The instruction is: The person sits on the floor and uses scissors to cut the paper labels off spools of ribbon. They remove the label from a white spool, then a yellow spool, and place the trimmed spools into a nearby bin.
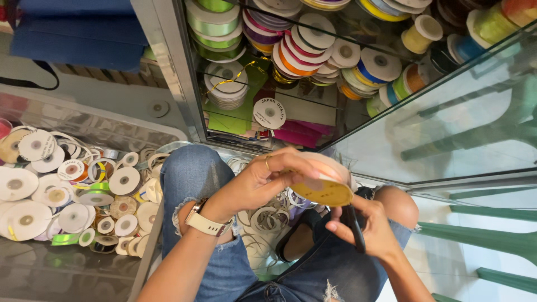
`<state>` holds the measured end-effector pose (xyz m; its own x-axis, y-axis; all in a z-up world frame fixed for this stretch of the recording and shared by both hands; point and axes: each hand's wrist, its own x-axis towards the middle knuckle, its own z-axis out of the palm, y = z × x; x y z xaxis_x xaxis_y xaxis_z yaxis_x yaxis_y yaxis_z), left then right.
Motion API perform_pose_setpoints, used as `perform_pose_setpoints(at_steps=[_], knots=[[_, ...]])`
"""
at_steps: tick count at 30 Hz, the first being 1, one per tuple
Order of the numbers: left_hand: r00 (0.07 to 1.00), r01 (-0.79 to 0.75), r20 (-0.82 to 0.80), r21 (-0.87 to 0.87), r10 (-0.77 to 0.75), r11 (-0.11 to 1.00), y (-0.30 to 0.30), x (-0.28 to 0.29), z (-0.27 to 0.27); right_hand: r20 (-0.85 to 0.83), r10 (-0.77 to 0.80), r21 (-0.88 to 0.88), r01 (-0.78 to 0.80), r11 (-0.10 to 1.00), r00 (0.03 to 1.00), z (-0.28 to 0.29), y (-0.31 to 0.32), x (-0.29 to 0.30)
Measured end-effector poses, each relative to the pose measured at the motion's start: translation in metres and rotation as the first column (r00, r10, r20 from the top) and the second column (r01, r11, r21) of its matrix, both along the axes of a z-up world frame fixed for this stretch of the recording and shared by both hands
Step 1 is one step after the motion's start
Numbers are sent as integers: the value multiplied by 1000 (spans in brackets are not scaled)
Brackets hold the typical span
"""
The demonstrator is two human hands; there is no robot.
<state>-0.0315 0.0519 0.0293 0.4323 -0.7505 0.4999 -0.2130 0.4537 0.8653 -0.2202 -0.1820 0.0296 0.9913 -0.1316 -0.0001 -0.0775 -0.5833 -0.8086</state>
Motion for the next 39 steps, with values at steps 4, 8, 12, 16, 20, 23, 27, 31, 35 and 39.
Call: perform_pose_setpoints(at_steps=[4,8,12,16,20,23,27,31,35,39], knots=[[981,192,39,-210,-188,959,6,1,30,94,115,34,-118,992,989,12,8,5],[995,76,69,10,-76,997,6,1,5,64,76,25,-78,997,995,6,5,-1],[990,84,109,54,-90,995,6,1,4,3,0,1,0,1000,1000,-8,-4,-11],[992,75,99,93,-84,993,8,3,8,-39,-11,39,13,999,999,-14,-13,-16],[987,77,132,83,-88,994,9,4,9,-56,-8,96,14,995,998,-20,-19,-21],[987,84,128,107,-98,991,8,5,9,-75,-15,136,25,990,997,-25,-27,-27],[976,82,191,115,-103,990,13,7,23,-144,8,49,-1,999,990,-22,-40,-32],[971,133,186,96,-149,986,8,9,15,-106,12,-43,-16,999,994,-18,-40,-32],[974,143,153,158,-168,977,6,10,12,-132,-9,-5,9,1000,991,-13,-36,-31],[951,129,257,180,-173,975,0,8,10,-211,-10,-79,-6,997,977,9,-21,-22]])
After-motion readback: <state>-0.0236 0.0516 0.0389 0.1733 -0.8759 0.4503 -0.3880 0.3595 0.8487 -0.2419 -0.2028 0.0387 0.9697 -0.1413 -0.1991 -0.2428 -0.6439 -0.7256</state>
